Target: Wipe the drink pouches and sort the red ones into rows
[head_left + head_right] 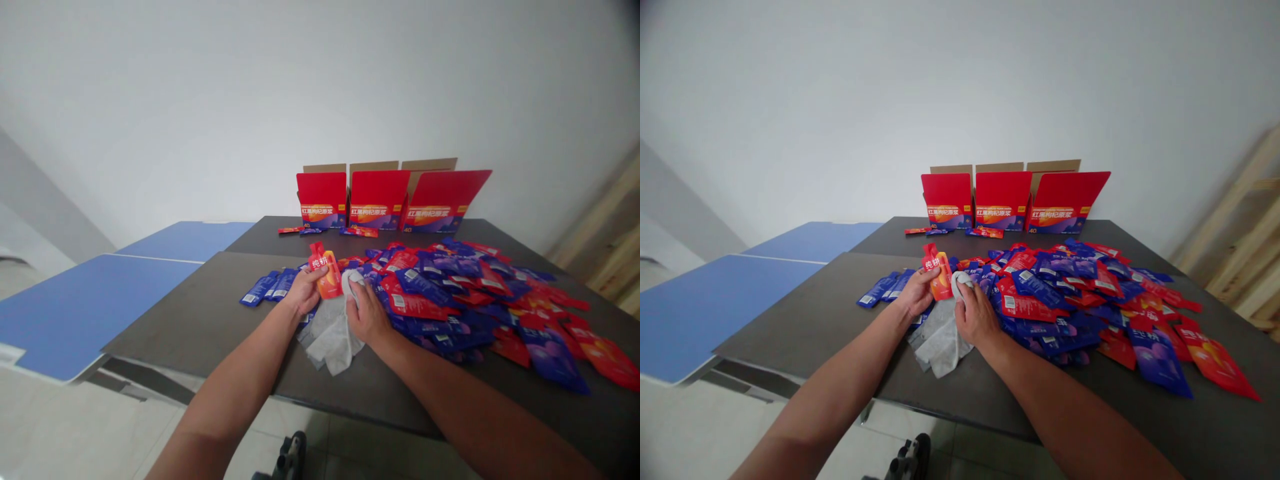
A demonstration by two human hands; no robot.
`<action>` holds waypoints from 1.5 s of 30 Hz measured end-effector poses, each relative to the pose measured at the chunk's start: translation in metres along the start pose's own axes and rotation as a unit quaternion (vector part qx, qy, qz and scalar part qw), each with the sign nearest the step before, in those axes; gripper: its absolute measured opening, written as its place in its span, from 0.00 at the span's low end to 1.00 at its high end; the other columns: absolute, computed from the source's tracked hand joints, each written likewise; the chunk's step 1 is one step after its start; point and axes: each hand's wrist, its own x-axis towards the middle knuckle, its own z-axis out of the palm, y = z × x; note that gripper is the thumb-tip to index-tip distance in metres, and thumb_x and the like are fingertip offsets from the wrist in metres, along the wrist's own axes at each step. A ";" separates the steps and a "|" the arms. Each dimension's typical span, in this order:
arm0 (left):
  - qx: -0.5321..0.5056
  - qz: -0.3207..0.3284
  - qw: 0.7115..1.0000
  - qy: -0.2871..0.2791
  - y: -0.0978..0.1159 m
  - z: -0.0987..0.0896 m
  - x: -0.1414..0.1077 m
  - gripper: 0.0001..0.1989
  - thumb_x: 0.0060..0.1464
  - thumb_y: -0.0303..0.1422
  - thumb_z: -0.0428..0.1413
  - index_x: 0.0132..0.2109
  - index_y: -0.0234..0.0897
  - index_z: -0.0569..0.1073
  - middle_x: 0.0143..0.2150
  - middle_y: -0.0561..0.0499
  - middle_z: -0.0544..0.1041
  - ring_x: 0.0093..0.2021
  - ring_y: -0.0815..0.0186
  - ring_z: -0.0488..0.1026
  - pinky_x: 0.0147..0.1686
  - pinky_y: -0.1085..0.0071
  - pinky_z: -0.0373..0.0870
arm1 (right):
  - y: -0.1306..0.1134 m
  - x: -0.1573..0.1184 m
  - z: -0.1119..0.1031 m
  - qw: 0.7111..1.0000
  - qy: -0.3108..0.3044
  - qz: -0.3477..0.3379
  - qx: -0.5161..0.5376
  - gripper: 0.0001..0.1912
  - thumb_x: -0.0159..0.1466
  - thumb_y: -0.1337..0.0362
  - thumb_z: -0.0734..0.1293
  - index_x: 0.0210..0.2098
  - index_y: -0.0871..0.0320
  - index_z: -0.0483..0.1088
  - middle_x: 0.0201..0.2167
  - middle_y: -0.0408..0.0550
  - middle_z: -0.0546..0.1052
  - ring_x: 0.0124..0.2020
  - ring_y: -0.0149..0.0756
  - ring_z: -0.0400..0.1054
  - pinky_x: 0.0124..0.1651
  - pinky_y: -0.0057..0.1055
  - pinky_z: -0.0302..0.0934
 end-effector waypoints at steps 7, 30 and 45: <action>-0.015 -0.041 0.999 -0.020 -0.001 0.006 -0.001 0.17 0.57 0.27 0.53 0.54 0.38 0.71 0.43 0.47 0.80 0.35 0.65 0.79 0.41 0.68 0.75 | 0.001 0.001 -0.010 0.991 -0.125 -0.053 0.008 0.22 0.61 0.73 0.59 0.49 0.53 0.76 0.45 0.54 0.65 0.47 0.42 0.62 0.52 0.38 0.60; 0.028 -0.277 0.951 -0.133 0.010 -0.002 -0.016 0.20 0.63 0.40 0.47 0.50 0.27 0.71 0.34 0.38 0.79 0.32 0.56 0.79 0.29 0.65 0.75 | 0.013 0.002 0.002 0.993 -0.041 0.101 -0.036 0.30 0.67 0.66 0.51 0.68 0.62 0.50 0.55 0.63 0.61 0.58 0.52 0.57 0.57 0.50 0.57; -0.057 -0.245 0.963 -0.097 -0.014 0.012 -0.007 0.31 0.59 0.54 0.43 0.43 0.29 0.76 0.26 0.43 0.77 0.27 0.61 0.75 0.32 0.68 0.71 | -0.002 0.001 -0.009 0.980 -0.182 -0.073 -0.037 0.25 0.62 0.70 0.60 0.56 0.47 0.70 0.51 0.53 0.63 0.53 0.46 0.57 0.56 0.45 0.54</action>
